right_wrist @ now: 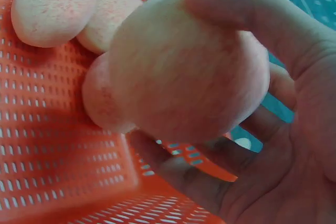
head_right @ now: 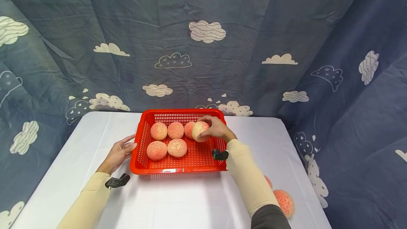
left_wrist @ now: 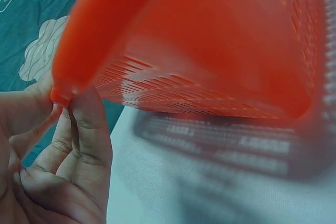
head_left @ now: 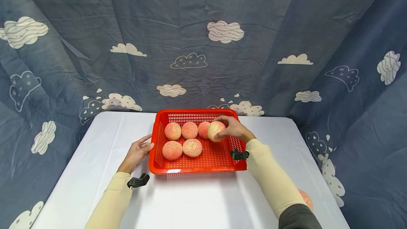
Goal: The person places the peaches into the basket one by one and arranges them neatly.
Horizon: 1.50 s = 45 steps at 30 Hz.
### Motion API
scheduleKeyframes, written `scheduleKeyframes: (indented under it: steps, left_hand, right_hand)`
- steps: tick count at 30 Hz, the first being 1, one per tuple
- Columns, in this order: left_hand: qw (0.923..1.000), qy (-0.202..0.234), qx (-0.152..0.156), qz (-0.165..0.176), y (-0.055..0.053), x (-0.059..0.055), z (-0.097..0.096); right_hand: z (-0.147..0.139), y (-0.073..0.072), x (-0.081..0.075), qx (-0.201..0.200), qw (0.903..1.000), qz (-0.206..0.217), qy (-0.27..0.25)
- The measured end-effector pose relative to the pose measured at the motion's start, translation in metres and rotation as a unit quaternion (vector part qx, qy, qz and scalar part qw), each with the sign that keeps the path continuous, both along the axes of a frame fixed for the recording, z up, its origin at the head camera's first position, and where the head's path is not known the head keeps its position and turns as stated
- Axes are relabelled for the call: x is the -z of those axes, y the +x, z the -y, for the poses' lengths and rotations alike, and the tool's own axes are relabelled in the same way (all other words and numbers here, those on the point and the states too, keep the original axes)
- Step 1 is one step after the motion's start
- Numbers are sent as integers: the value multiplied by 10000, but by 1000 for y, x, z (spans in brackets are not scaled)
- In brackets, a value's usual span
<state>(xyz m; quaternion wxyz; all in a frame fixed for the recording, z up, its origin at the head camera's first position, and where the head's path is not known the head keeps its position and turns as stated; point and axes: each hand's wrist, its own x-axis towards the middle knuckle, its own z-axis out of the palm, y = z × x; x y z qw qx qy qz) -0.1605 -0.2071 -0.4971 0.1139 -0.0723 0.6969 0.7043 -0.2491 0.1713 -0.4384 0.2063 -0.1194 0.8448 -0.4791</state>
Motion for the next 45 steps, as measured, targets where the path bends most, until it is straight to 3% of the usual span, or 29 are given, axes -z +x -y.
scheduleKeyframes:
  steps: [9,22,30,36,41,45]
  left_hand:
    - [10000,-82,-17,-1,0,0,0]
    - [9999,-104,-17,-6,-1,-1,2]
    - [10000,-43,-5,9,-1,-1,1]
    - [10000,-47,16,12,-1,-2,1]
    - [9999,-105,12,32,-1,-2,0]
    - [9999,-152,-24,59,-1,-2,0]
  right_hand:
    - [16,-1,21,-476,9973,-72,548]
    - [26,0,39,-474,9951,207,841]
    - [33,3,48,-408,9932,121,1083]
    - [32,5,46,-413,9927,200,1119]
    - [25,10,35,-503,9941,326,899]
    - [16,13,25,-326,9962,478,647]
